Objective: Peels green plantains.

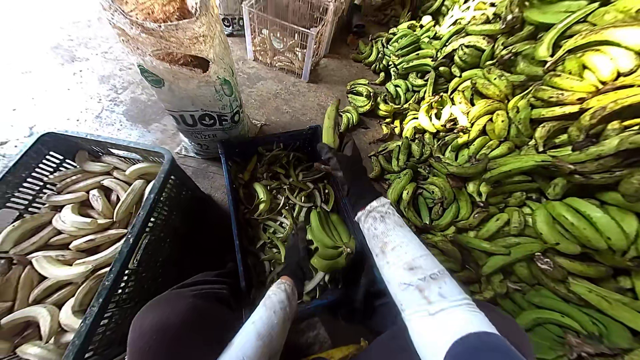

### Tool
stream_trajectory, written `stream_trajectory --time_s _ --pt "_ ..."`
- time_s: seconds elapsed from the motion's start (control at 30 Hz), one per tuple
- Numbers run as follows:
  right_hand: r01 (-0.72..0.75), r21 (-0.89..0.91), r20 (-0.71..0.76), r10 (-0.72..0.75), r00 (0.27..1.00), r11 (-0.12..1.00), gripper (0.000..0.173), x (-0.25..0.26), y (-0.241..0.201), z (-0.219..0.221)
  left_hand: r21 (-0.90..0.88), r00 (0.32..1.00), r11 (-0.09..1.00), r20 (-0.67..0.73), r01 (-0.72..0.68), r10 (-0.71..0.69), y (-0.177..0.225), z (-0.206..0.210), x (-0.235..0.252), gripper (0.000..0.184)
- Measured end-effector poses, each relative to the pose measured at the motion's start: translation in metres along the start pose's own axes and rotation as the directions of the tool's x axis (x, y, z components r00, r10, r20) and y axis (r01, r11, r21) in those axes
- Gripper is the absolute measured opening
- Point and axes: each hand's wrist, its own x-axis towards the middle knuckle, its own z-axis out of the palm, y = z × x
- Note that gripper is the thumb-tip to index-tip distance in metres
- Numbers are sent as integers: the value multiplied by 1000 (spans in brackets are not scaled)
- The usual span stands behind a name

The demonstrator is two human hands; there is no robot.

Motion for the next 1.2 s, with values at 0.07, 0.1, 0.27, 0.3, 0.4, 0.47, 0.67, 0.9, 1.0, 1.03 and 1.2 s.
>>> stream_trajectory --time_s 0.07,0.1,0.27,0.3,0.4,0.47,0.67,0.9,1.0,1.03,1.2 --pt "128 -290 71 -112 991 948 61 -35 -8 -12 13 978 978 -29 -208 208 50 -7 -11 52" --pt "223 -408 110 -195 975 885 61 -47 -12 -16 -27 950 950 -38 -312 311 72 -11 -18 50" --pt "547 -611 243 -523 817 571 62 -89 -15 -22 -14 773 794 221 -607 595 148 -35 -64 52" --pt "562 -608 260 -529 808 560 62 -96 -17 -24 -8 739 776 299 -631 604 157 -38 -75 49" --pt "641 -555 226 -646 729 530 59 -114 -21 -28 -44 660 741 421 -670 622 168 -43 -95 35" --pt "670 -517 198 -687 699 533 57 -123 -23 -27 -68 634 729 445 -681 633 171 -47 -103 37" --pt "523 -631 176 -551 816 573 61 -138 -24 -11 -22 695 731 291 -682 657 162 -38 -93 26" --pt "249 -268 171 -208 963 931 49 -101 -16 -26 160 803 790 202 -592 561 156 -26 -80 48" --pt "108 420 142 -183 973 901 52 -89 -10 -46 157 752 737 195 -658 630 150 -31 -81 61" --pt "84 584 133 -197 971 807 50 -86 -12 -51 121 715 708 213 -696 666 146 -30 -84 61" --pt "120 725 13 -187 982 678 47 -81 -16 -55 -23 622 680 383 -733 683 119 -21 -90 67"
